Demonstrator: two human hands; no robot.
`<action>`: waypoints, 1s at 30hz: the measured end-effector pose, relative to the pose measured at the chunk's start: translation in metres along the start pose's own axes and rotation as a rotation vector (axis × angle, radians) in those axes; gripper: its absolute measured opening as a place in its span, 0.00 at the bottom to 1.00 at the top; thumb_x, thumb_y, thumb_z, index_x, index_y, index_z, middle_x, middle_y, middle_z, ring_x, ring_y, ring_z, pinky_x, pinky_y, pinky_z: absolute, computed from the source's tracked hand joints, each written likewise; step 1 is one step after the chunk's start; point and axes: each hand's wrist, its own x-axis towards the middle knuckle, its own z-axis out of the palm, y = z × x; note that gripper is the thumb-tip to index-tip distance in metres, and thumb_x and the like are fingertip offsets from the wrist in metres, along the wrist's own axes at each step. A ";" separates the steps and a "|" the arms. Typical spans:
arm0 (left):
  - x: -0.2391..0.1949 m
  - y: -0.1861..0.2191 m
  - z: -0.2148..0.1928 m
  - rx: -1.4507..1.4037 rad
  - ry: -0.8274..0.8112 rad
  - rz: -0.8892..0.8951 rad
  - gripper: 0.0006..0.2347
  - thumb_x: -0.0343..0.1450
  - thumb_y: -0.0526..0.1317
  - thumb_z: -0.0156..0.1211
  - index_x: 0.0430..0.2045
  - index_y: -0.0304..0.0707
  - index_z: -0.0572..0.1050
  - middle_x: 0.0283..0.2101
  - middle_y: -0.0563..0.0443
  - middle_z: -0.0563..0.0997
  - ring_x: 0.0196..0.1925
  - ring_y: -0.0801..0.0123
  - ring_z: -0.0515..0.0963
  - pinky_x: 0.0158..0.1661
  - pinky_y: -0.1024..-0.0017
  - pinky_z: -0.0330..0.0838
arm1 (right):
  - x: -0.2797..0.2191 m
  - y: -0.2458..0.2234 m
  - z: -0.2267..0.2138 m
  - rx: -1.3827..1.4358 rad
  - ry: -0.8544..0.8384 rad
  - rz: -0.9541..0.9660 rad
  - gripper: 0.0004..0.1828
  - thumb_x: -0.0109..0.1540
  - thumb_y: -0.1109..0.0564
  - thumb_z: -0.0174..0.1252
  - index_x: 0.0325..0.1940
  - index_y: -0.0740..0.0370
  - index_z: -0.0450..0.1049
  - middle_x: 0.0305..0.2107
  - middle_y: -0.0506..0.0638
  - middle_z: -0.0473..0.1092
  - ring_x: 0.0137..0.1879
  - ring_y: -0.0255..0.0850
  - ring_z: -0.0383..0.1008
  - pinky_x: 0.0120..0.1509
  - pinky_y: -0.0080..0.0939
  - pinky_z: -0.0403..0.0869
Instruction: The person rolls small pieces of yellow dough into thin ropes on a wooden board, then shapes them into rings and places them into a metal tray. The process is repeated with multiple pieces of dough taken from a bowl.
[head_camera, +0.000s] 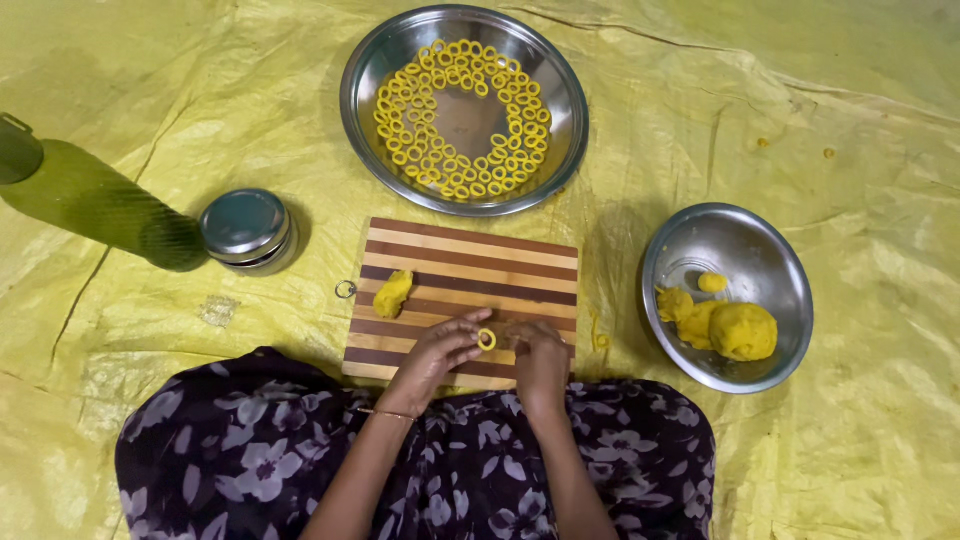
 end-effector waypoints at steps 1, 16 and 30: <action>-0.001 0.001 0.000 -0.019 -0.005 0.007 0.05 0.71 0.40 0.61 0.32 0.39 0.79 0.66 0.51 0.76 0.57 0.68 0.79 0.60 0.67 0.71 | 0.000 -0.002 -0.001 -0.033 0.010 -0.040 0.18 0.55 0.74 0.58 0.42 0.61 0.85 0.38 0.57 0.79 0.45 0.50 0.79 0.53 0.45 0.75; -0.011 0.024 0.008 -0.309 -0.102 0.006 0.01 0.69 0.33 0.64 0.30 0.36 0.81 0.69 0.48 0.71 0.59 0.69 0.78 0.57 0.70 0.77 | 0.001 -0.016 -0.003 0.139 -0.060 -0.002 0.15 0.56 0.70 0.63 0.44 0.59 0.84 0.51 0.53 0.78 0.52 0.46 0.79 0.52 0.42 0.79; -0.008 0.021 0.003 -0.227 0.023 -0.013 0.02 0.68 0.36 0.65 0.26 0.39 0.82 0.67 0.48 0.74 0.59 0.69 0.79 0.58 0.70 0.75 | 0.003 -0.014 -0.001 0.140 -0.109 0.076 0.11 0.59 0.67 0.62 0.44 0.63 0.82 0.51 0.54 0.77 0.49 0.46 0.80 0.52 0.42 0.78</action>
